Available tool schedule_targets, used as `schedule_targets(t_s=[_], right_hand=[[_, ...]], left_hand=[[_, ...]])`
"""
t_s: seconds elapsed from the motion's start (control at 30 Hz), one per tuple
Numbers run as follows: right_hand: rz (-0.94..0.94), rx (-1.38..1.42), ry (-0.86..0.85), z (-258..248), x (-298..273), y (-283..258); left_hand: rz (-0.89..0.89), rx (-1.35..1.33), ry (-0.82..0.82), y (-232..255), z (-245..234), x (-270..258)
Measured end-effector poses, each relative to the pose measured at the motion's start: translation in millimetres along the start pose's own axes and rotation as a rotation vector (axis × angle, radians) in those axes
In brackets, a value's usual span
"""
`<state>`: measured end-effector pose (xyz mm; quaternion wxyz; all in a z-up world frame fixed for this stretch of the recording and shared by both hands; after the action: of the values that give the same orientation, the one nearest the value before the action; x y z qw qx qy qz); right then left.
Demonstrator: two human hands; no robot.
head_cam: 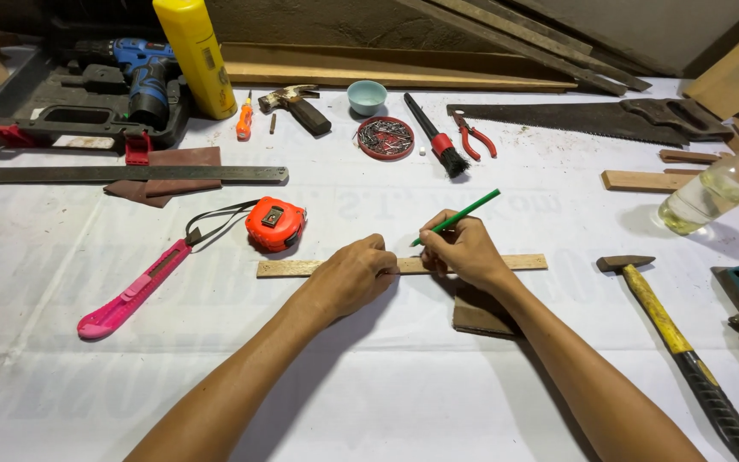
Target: Measure and mark a wooden slat on a workbench using a tape measure and pencil.
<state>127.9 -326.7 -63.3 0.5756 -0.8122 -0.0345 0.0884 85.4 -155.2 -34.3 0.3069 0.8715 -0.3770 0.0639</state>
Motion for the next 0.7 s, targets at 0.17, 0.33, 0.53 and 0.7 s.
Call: schedule_targets(t_s=[0.17,0.33,0.53,0.7], right_hand=[[-0.130,0.493,0.019,-51.8,2.9,27.3],[-0.212,0.459,0.164,-116.4,-37.4,22.8],[-0.264,0.134,0.223,-137.1,-59.1,20.8],[-0.068,-0.224,0.134,-96.8,-50.4,20.5]], left_hand=[[0.002,-0.028,0.029,4.6,-5.4,-6.1],[-0.031,0.008,-0.039,13.1,-4.0,-5.5],[0.091,0.122,-0.027,42.9,13.7,23.4],[0.179,0.095,0.055,58.3,37.6,61.6]])
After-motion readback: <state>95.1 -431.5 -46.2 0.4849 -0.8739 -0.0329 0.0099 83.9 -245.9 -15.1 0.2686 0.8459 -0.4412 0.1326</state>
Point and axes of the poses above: each hand's wrist, its own x-axis towards the middle knuckle, its own z-axis out of the palm, y = z × x, the point moved 8 cm from there along x, towards the middle knuckle, and after that the axes turned 5 degrees about z, right-handed, at the moved point
